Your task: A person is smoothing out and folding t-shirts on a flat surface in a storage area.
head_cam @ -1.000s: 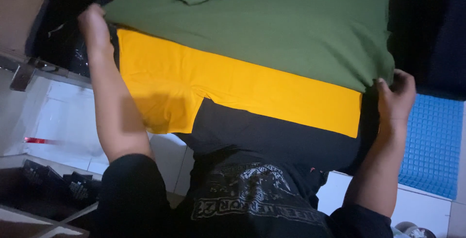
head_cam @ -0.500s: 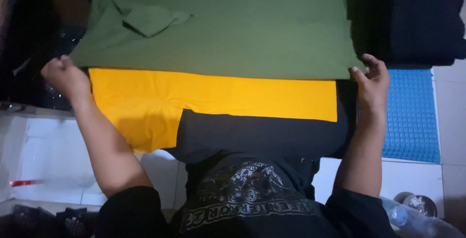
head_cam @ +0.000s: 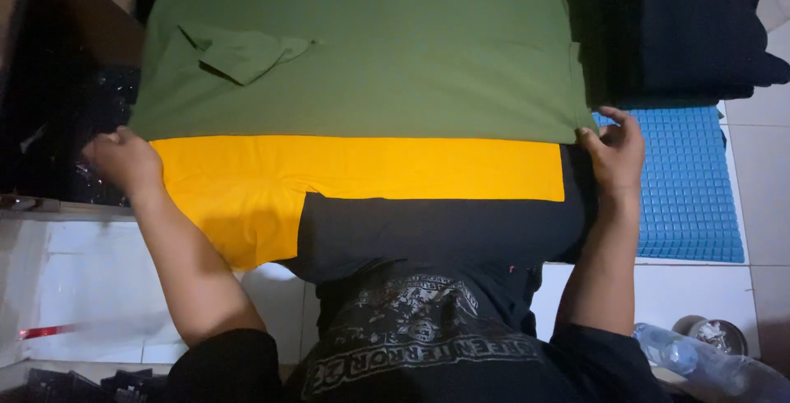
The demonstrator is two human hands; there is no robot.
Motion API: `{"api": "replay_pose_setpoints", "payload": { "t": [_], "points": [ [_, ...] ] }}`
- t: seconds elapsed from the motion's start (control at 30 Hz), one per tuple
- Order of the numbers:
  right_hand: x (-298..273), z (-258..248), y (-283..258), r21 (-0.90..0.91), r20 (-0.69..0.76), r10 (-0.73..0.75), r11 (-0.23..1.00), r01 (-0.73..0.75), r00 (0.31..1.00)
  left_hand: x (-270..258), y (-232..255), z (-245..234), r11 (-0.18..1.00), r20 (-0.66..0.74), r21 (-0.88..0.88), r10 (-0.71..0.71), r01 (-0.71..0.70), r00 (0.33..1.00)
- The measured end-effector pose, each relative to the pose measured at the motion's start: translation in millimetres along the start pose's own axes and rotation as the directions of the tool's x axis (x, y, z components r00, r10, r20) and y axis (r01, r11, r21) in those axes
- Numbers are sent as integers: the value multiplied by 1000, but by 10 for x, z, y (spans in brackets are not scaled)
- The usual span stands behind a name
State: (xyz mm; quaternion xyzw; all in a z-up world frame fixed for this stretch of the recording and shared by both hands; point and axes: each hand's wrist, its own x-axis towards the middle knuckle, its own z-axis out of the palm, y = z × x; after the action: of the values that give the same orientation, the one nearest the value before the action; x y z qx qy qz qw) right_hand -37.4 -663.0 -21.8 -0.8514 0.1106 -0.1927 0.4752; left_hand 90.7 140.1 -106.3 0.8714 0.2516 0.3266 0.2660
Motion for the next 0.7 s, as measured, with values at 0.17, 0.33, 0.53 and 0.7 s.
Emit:
{"api": "replay_pose_setpoints", "payload": {
  "t": [0.17, 0.33, 0.53, 0.7],
  "points": [
    [-20, 36, -132, -154, 34, -38, 987, 43, 999, -111, 373, -199, 984, 118, -43, -165, 171, 979],
    [-31, -4, -122, -270, 14, -16, 963, 19, 1000, -71, 145, -50, 993, 66, -6, -121, 121, 990],
    [-10, -23, -136, -218, 47, 26, 976, -16, 999, -75, 167, -76, 938, 176, -132, -297, 321, 939],
    [4, -29, -39, -185, 60, 30, 983, -19, 998, -90, 78, -18, 993, 59, -2, -118, 119, 991]
  ]
}}
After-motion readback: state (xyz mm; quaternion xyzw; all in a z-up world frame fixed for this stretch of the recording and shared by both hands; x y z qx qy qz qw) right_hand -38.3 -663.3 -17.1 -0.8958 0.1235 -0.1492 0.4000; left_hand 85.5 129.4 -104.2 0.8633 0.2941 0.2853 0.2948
